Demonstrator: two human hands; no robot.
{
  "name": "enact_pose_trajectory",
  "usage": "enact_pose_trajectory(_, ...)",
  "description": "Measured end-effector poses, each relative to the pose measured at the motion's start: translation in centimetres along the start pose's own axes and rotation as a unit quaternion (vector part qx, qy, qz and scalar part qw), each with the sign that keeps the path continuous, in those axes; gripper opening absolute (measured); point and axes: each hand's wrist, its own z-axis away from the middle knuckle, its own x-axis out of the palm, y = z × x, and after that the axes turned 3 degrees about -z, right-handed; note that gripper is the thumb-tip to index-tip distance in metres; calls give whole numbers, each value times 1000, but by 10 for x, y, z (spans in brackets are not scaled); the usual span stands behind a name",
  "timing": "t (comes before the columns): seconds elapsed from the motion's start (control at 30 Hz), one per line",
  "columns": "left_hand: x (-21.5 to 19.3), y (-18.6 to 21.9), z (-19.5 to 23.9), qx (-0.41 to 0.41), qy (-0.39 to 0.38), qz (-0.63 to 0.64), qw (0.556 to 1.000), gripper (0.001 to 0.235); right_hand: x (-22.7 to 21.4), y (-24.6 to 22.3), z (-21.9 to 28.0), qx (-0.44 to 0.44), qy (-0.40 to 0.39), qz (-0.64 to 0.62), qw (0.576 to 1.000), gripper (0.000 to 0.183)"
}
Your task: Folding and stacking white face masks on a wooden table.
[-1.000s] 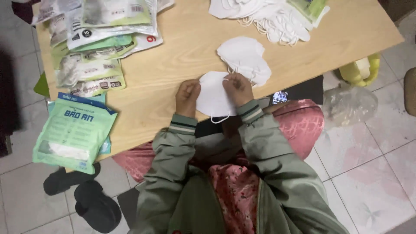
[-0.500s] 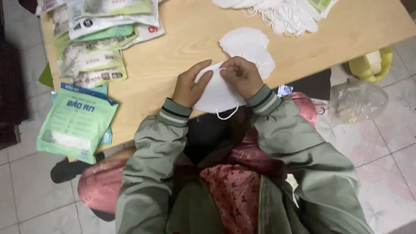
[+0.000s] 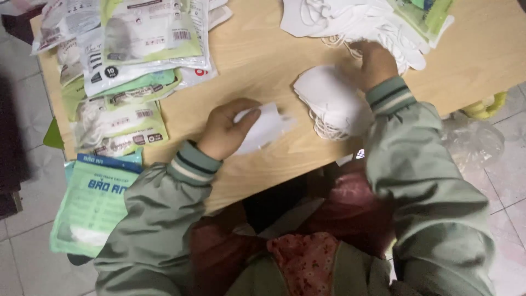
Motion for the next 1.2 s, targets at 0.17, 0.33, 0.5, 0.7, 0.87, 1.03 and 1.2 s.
enact_pose_trajectory(0.17, 16, -33, 3, -4, -72, 95, 993, 17, -9, -38, 11, 102, -150, -30, 983, 58)
enact_pose_trajectory(0.33, 34, -43, 3, -34, -133, 141, 981, 17, 1, -36, 21, 100, -48, -63, 992, 53)
enact_pose_trajectory(0.5, 41, -57, 2, -43, -66, 63, 995, 17, 1, -33, 36, -38, 82, -71, 993, 18)
enact_pose_trajectory(0.7, 36, -55, -23, -10, 75, 9, 997, 20, -82, -59, 44, 52, -58, -347, 935, 14)
enact_pose_trajectory(0.87, 47, -16, -31, -61, 57, 42, 996, 18, -78, -72, 56, 55, -118, -461, 878, 15)
enact_pose_trajectory(1.03, 68, 2, -38, -120, -24, 116, 986, 22, -41, -84, 61, 66, -111, -506, 853, 18)
enact_pose_trajectory(1.2, 66, 20, -45, -106, -66, 145, 982, 25, -33, -103, 61, 109, -109, -532, 833, 17)
